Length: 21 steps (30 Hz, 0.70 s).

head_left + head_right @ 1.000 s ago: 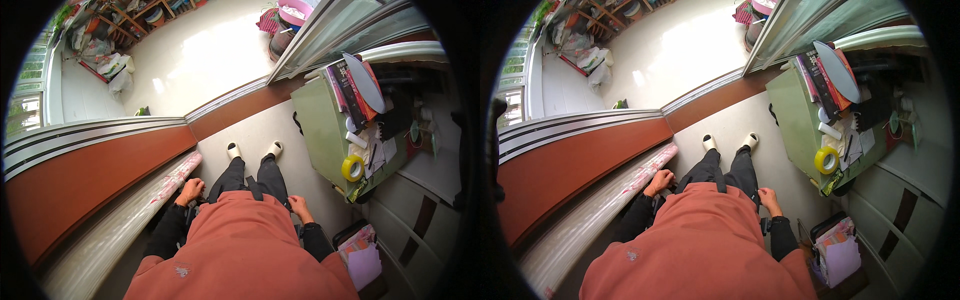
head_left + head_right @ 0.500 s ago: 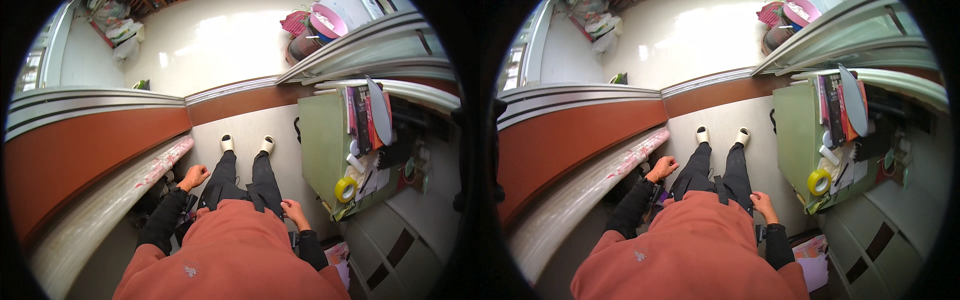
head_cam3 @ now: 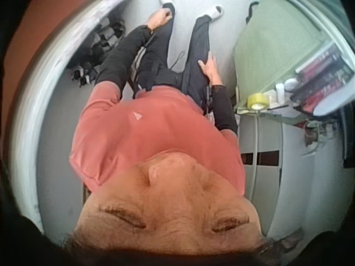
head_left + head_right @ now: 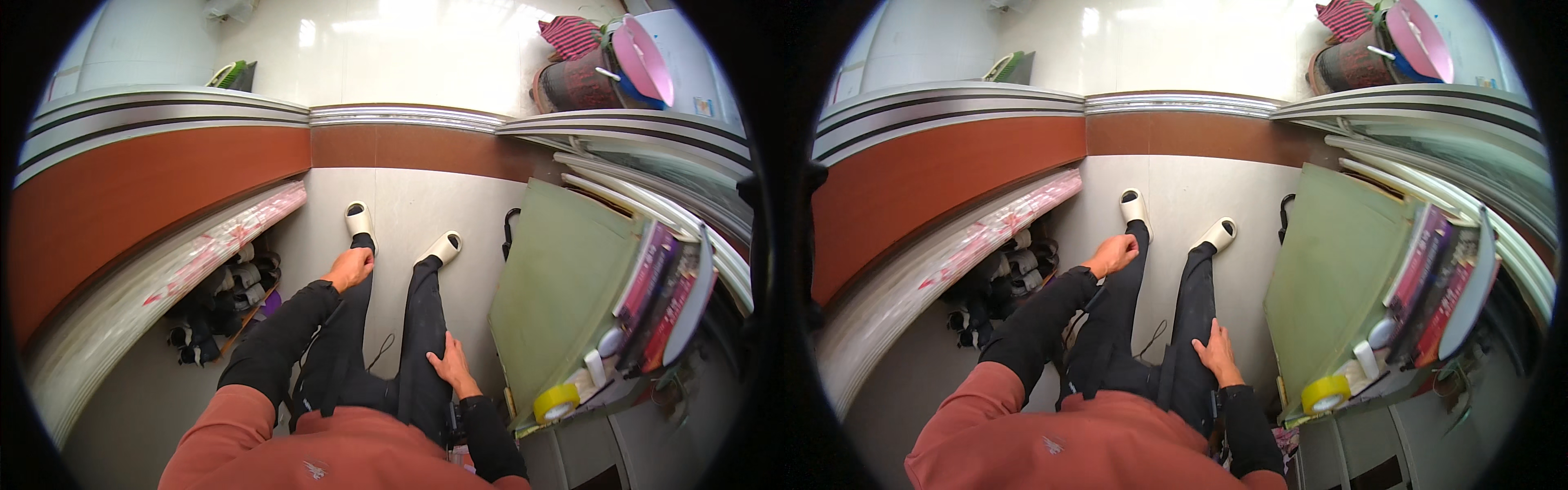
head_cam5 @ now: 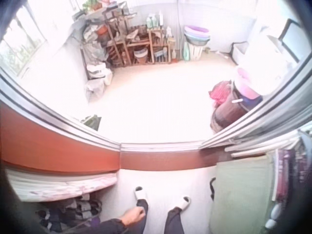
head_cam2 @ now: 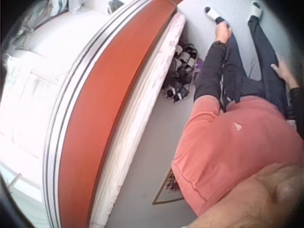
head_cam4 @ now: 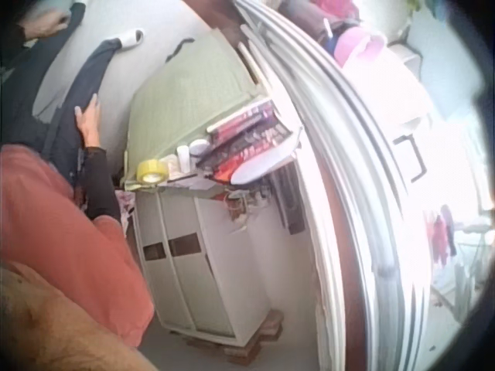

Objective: The person moves a mop and buckets, then retrieves a small dark rectangular object and a white wipe from a desk. They wipe a section of the wall, attach a metal bracket to the object, and press the object onto the wall to install it.

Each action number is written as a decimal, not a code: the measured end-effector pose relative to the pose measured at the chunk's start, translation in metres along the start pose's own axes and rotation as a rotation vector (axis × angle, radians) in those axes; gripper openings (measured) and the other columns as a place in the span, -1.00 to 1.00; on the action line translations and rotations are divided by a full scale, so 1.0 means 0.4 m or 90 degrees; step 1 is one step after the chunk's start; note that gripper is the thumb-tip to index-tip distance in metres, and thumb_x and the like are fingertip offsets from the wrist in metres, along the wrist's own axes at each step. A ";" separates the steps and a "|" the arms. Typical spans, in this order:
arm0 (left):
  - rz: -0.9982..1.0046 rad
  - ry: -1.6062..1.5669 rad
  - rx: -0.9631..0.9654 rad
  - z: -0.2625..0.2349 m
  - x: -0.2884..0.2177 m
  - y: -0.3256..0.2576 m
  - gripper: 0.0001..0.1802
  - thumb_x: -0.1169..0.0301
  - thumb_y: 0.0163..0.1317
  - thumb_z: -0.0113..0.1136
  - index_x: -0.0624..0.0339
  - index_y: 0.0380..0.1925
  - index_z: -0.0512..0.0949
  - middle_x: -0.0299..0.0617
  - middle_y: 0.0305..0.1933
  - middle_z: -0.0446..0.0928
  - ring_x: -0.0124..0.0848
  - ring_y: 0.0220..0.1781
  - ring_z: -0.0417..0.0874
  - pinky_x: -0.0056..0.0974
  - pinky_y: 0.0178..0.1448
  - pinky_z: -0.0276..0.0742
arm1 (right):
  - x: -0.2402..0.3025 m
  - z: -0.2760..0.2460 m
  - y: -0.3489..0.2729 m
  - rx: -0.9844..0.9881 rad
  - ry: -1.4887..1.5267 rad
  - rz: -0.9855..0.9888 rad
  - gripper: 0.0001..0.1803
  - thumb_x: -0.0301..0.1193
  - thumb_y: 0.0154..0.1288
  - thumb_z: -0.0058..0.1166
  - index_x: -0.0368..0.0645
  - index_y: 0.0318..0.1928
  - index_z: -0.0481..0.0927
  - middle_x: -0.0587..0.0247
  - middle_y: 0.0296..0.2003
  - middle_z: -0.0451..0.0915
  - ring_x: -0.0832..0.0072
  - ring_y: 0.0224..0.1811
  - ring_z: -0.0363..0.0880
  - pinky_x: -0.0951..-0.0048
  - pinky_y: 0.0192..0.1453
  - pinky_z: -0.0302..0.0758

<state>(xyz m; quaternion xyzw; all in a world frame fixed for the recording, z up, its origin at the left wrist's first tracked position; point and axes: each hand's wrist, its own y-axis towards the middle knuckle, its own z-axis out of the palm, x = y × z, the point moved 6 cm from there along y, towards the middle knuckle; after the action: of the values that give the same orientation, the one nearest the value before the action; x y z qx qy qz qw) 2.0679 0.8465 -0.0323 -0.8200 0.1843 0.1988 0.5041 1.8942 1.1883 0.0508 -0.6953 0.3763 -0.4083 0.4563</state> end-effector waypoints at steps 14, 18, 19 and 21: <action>0.057 0.035 -0.089 0.261 0.225 0.635 -0.85 0.39 0.29 0.22 0.22 -0.26 0.67 0.11 -0.19 0.67 0.11 -0.10 0.70 0.07 -0.04 0.62 | 0.021 0.020 0.116 -0.264 0.021 0.075 -0.21 -0.30 0.22 0.32 -0.21 0.44 0.36 -0.11 0.32 0.33 -0.13 0.35 0.35 -0.03 0.39 0.39; 0.094 0.067 -0.094 0.330 0.257 0.776 -0.84 0.44 0.27 0.30 0.21 -0.16 0.67 0.00 -0.17 0.65 0.00 -0.07 0.68 -0.03 0.03 0.61 | 0.010 -0.027 0.140 -0.273 0.040 0.083 -0.18 -0.29 0.14 0.35 -0.22 0.42 0.39 -0.14 0.31 0.33 -0.16 0.34 0.35 -0.06 0.36 0.41; 0.099 0.078 -0.090 0.347 0.262 0.806 -0.83 0.45 0.27 0.31 0.21 -0.14 0.66 -0.01 -0.16 0.64 0.00 -0.05 0.68 -0.04 0.05 0.60 | 0.009 -0.037 0.146 -0.275 0.041 0.077 -0.17 -0.30 0.14 0.35 -0.24 0.42 0.38 -0.15 0.32 0.32 -0.16 0.34 0.35 -0.07 0.36 0.40; 0.120 0.089 -0.083 0.380 0.273 0.854 -0.78 0.50 0.26 0.32 0.20 -0.09 0.64 -0.01 -0.11 0.62 0.00 0.00 0.66 -0.05 0.10 0.59 | 0.000 -0.054 0.155 -0.272 0.056 0.084 -0.16 -0.33 0.11 0.36 -0.29 0.41 0.38 -0.19 0.33 0.29 -0.17 0.34 0.35 -0.07 0.37 0.39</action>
<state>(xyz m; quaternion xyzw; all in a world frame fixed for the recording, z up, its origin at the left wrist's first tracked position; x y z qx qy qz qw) 1.9680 0.8273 -0.4081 -0.8419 0.2821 0.1994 0.4146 1.8653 1.1626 -0.0022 -0.7318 0.5182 -0.3183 0.3077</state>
